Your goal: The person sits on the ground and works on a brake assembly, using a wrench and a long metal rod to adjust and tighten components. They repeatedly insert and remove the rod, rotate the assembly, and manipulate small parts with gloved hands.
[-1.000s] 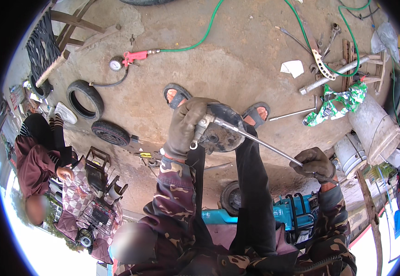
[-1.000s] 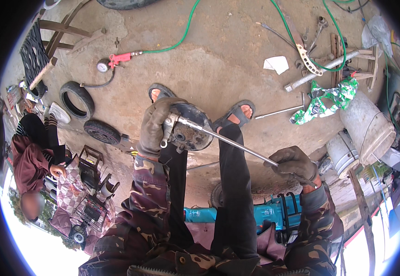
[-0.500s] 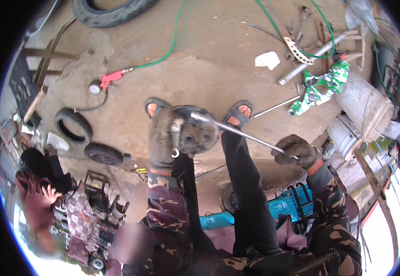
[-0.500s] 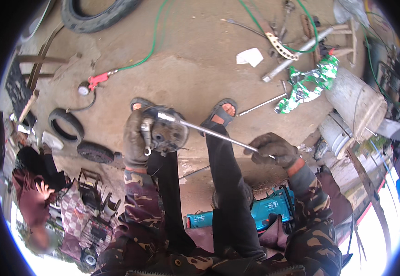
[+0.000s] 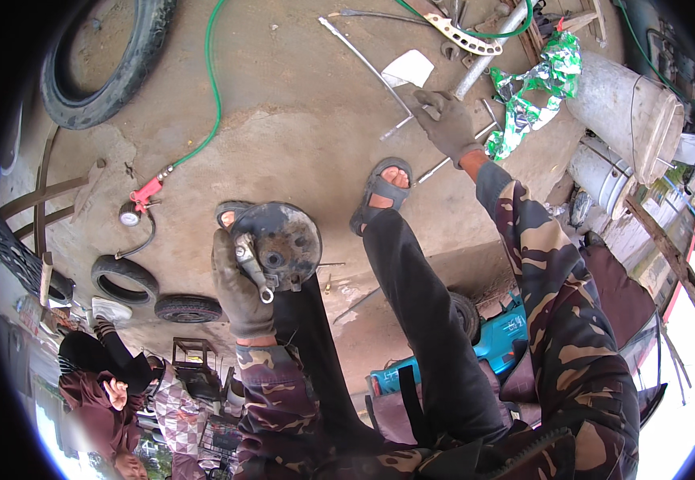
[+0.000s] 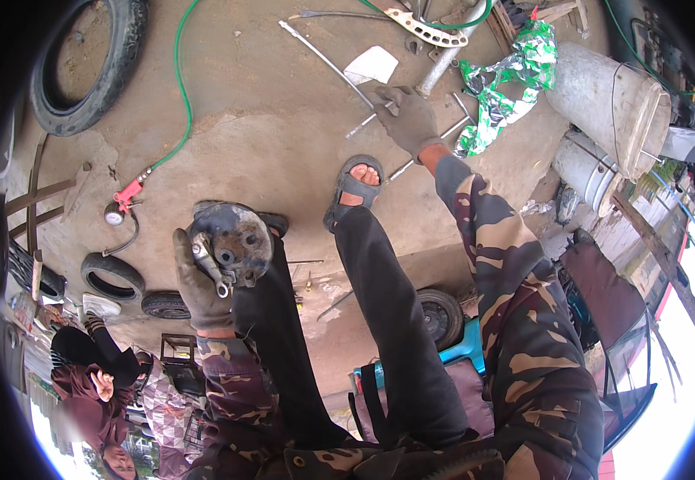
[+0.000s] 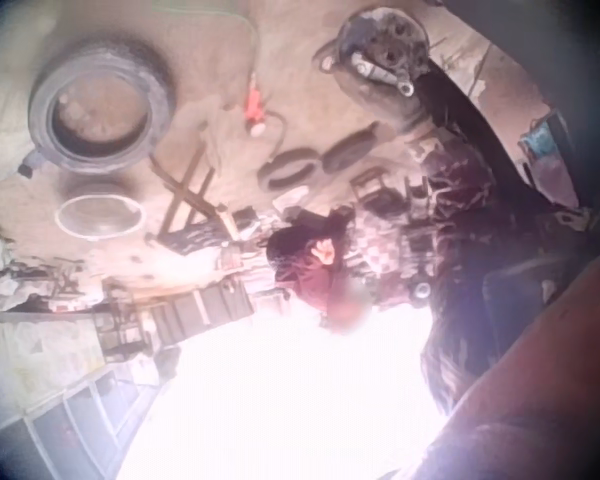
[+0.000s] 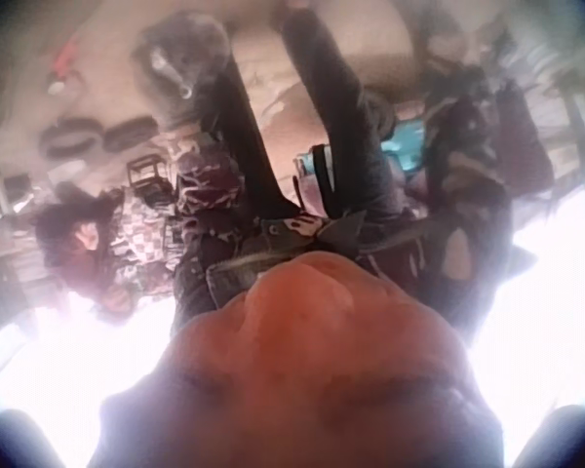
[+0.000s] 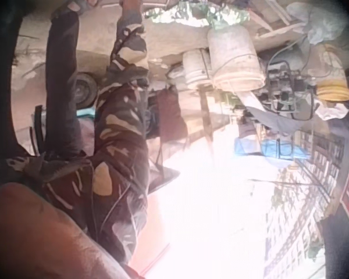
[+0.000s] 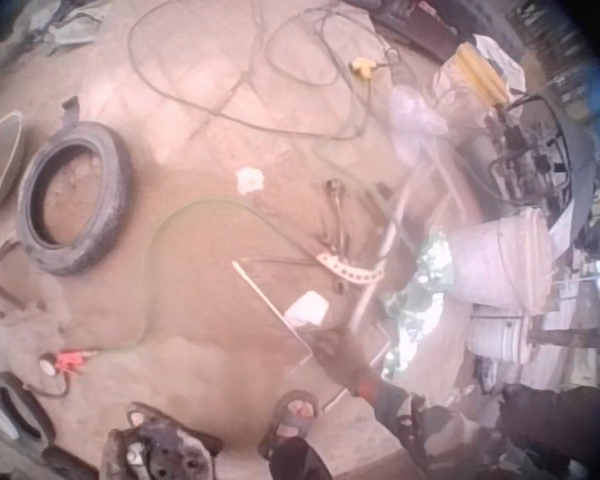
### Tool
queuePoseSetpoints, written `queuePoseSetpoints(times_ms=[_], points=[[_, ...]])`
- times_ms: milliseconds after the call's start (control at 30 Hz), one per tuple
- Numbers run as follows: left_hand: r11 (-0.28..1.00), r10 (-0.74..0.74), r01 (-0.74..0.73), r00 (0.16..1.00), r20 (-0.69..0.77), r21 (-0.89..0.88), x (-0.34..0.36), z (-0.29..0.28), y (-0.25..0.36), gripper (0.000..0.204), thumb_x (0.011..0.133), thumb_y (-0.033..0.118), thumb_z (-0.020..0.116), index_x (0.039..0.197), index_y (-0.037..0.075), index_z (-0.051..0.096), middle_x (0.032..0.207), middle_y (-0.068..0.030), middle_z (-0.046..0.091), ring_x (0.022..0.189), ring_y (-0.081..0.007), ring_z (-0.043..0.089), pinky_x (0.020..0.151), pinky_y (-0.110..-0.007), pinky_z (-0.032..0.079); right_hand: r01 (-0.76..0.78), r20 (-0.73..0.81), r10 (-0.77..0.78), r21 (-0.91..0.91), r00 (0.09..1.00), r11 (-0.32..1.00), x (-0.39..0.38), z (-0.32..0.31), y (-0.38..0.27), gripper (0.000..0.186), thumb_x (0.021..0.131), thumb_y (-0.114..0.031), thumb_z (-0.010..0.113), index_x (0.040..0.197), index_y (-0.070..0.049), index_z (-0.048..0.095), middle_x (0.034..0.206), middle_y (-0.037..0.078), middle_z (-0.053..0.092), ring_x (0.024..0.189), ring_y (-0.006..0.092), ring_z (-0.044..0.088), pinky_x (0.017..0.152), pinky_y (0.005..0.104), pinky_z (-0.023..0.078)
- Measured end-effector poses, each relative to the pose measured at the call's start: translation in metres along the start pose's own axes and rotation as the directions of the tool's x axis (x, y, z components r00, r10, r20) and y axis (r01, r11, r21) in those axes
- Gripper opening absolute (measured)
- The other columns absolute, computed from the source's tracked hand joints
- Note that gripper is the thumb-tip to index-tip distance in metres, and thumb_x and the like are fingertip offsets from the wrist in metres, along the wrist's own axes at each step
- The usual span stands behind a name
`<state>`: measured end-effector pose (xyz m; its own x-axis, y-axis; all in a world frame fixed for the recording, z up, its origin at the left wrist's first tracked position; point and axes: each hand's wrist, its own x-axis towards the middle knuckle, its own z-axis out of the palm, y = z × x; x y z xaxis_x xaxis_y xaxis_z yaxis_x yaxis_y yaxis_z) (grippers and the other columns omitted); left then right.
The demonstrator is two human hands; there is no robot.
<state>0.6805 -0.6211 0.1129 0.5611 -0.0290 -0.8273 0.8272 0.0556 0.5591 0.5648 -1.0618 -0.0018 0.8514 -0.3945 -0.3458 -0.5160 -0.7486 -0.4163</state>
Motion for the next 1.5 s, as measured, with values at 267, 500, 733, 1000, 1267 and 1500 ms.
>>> queuePoseSetpoints(times_ms=[267,500,733,1000,1267,1500], points=[[0.982,-0.154,0.158,0.987,0.046,-0.106,-0.014,0.033,0.026,0.055,0.114,0.048,0.05,0.127,-0.002,0.069,0.115,-0.0094,0.073,0.102,-0.0177,0.07,0.093,-0.034,0.057,-0.769,-0.036,0.769,-0.072,0.638,0.635,-0.072,-0.006,0.129,0.055,0.09,-0.035,0.074,0.138,-0.008,0.067,0.125,0.018,0.074,0.113,0.0342,0.073,0.098,0.0467,0.057],[0.995,-0.08,0.078,0.996,0.028,0.061,-0.018,0.054,0.037,0.058,0.113,0.05,0.05,0.125,-0.003,0.07,0.113,-0.0105,0.074,0.1,-0.0182,0.071,0.091,-0.032,0.057,-0.592,-0.167,0.568,-0.259,0.806,0.763,-0.042,-0.026,0.173,0.039,0.092,-0.032,0.077,0.121,-0.006,0.075,0.116,0.017,0.073,0.104,0.0385,0.072,0.093,0.0482,0.057],[0.986,-0.153,0.155,0.988,-0.027,0.056,-0.009,0.05,0.031,0.051,0.111,0.051,0.056,0.123,0.004,0.072,0.113,-0.0064,0.075,0.099,-0.0187,0.071,0.09,-0.035,0.059,-0.225,0.139,0.283,-0.332,0.949,0.916,-0.07,-0.073,0.162,0.028,0.095,-0.03,0.073,0.111,-0.007,0.071,0.099,0.018,0.073,0.089,0.041,0.071,0.082,0.0475,0.058],[0.977,-0.1,0.111,0.993,0.067,-0.181,-0.011,0.07,0.027,0.032,0.111,0.036,0.063,0.107,0.005,0.071,0.099,-0.0021,0.069,0.091,-0.0092,0.063,0.081,-0.027,0.053,-0.941,0.619,0.716,0.127,0.323,0.314,-0.143,-0.111,0.112,0.02,0.1,-0.025,0.066,0.104,-0.005,0.065,0.081,0.004,0.066,0.062,0.0164,0.063,0.059,0.0359,0.057],[0.962,-0.103,0.133,0.985,0.136,-0.237,-0.005,0.057,0.028,0.03,0.109,0.035,0.065,0.103,0.006,0.071,0.094,0.0011,0.069,0.083,-0.0066,0.062,0.074,-0.025,0.051,-0.768,0.492,0.593,0.354,0.638,0.533,-0.195,-0.153,0.01,0.026,0.105,-0.009,0.057,0.129,0.002,0.06,0.097,0.012,0.069,0.083,0.0207,0.073,0.073,0.033,0.06],[0.955,-0.126,0.184,0.962,0.241,-0.233,-0.004,0.036,0.032,0.037,0.111,0.036,0.059,0.111,0.001,0.071,0.094,-0.0008,0.068,0.082,-0.0076,0.062,0.071,-0.026,0.051,-0.526,0.294,0.459,0.659,0.838,0.538,-0.186,-0.271,-0.096,0.023,0.11,-0.016,0.05,0.123,-0.001,0.061,0.076,-0.001,0.05,0.058,0.0057,0.038,0.052,0.0234,0.033]])
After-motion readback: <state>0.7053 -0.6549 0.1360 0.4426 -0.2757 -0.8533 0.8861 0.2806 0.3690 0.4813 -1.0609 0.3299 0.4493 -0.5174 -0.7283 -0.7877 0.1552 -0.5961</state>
